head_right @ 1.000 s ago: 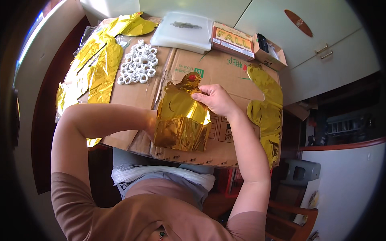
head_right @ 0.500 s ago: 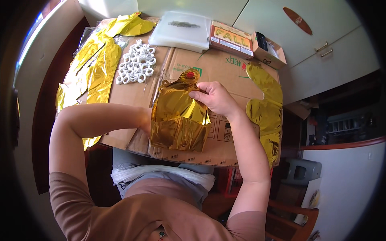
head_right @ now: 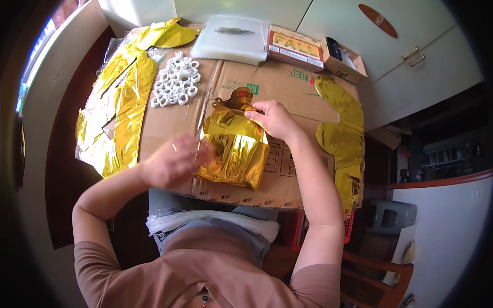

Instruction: Folding uninflated gold foil balloons into a compact shape on a workbench.

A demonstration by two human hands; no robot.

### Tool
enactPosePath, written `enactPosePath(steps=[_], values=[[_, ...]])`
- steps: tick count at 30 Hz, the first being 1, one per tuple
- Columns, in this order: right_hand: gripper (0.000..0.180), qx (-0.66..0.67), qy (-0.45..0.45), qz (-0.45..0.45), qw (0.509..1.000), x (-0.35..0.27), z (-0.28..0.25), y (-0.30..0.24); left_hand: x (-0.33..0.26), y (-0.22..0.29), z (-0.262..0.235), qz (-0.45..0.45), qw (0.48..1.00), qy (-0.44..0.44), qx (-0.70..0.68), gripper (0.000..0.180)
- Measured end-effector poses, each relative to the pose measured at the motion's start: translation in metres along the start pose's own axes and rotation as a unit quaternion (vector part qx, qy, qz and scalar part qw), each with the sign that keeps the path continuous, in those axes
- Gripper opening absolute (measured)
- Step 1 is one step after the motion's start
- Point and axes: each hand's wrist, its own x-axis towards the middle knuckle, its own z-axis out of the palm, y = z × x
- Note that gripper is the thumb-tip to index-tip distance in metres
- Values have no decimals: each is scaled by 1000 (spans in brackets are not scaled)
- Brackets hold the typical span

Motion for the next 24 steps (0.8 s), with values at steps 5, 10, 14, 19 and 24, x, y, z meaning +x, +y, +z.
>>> enactPosePath(steps=[5, 10, 14, 19, 24], values=[[27, -44, 36, -2, 998, 8, 8, 8, -1, 41, 28, -49, 988, -146, -13, 72], [26, -113, 29, -14, 993, 21, 6, 15, -5, 38, 44, -86, 977, -194, -8, 75], [32, -133, 51, -55, 988, 25, 6, 23, -5, 39, 45, -86, 978, -192, -10, 77], [30, -130, 55, -31, 990, 22, 6, 20, -7, 39, 46, -96, 978, -186, -5, 80], [29, -185, 252, -138, 940, -7, 16, 0, -6, 39, 45, -101, 977, -186, -5, 81]])
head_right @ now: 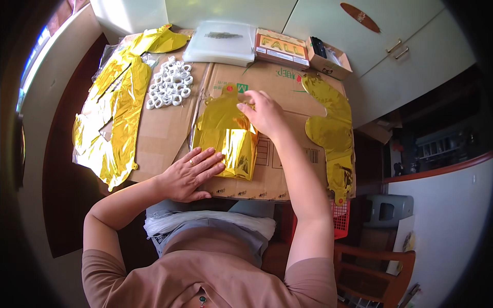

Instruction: Folding uninflated gold foil balloons into a compact shape on a workbench.

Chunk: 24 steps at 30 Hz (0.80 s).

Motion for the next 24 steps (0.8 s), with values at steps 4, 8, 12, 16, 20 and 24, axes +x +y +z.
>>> enactPosePath(steps=[4, 8, 12, 16, 20, 24], values=[[31, -57, 16, 76, 995, -54, -42, -43, -4, 0, 1, -4, 1000, 6, -14, 81], [32, 169, -147, 263, 938, -128, -52, -34, -1, 0, 2, 0, 1000, 4, -16, 82], [30, 295, -196, 361, 862, -145, -49, -48, -1, 2, 0, -5, 1000, -1, -9, 83], [24, 335, -220, 386, 831, -145, -43, -54, -1, 2, -1, -2, 1000, 3, -7, 82], [20, 357, -240, 381, 819, -146, -38, -53, -3, 1, 0, 2, 1000, 9, -7, 82], [16, 333, -256, 400, 815, -148, -34, -54, -4, 1, 2, 7, 1000, 15, -4, 82]])
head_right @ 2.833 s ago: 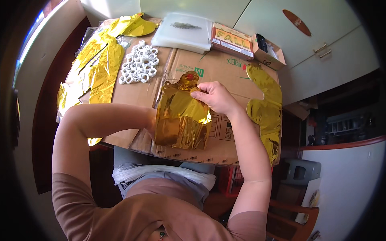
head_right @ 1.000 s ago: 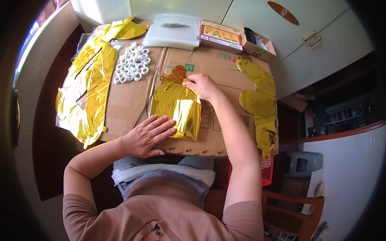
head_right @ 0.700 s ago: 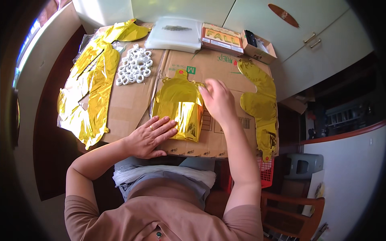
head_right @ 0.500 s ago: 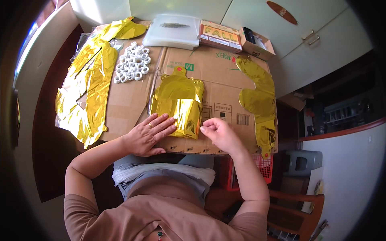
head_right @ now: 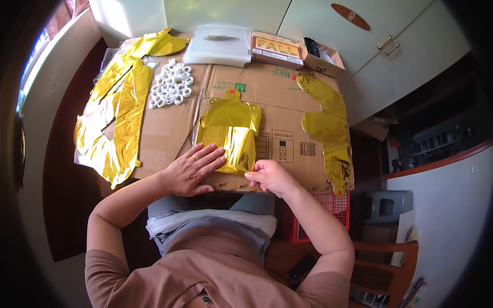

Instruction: Folding uninflated gold foil balloons into a compact shape on a workbench.

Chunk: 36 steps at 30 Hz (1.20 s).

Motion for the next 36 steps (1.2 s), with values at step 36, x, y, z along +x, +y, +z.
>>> enactPosePath(steps=[36], values=[[30, -298, 186, -56, 935, -19, 36, 12, -29, 19, 5, -28, 997, 5, 76, 72]])
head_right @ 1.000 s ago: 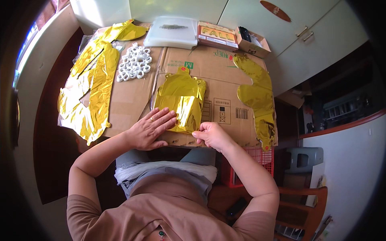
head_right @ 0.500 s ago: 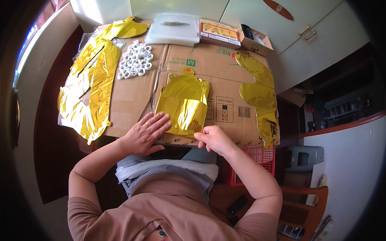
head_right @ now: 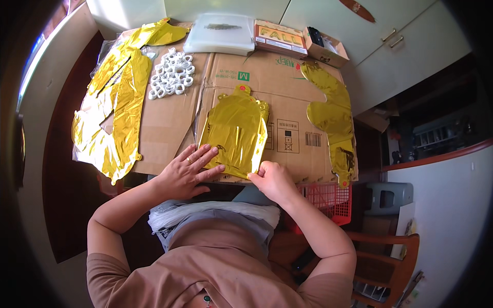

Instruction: Folding uninflated gold foil balloons into a compact shape on a workbench.

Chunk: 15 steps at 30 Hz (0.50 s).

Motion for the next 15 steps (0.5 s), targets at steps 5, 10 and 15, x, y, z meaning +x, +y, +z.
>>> enactPosePath(steps=[5, 10, 15], values=[[32, -59, 46, -45, 996, -3, 0, -3, -1, 0, 0, -5, 1000, -7, -10, 72], [35, -58, 59, -13, 996, -6, -5, -6, 0, 1, 1, -5, 1000, 1, -18, 74], [30, -24, 121, -44, 991, -7, 4, 6, 0, 1, -1, -4, 1000, -6, -17, 76]])
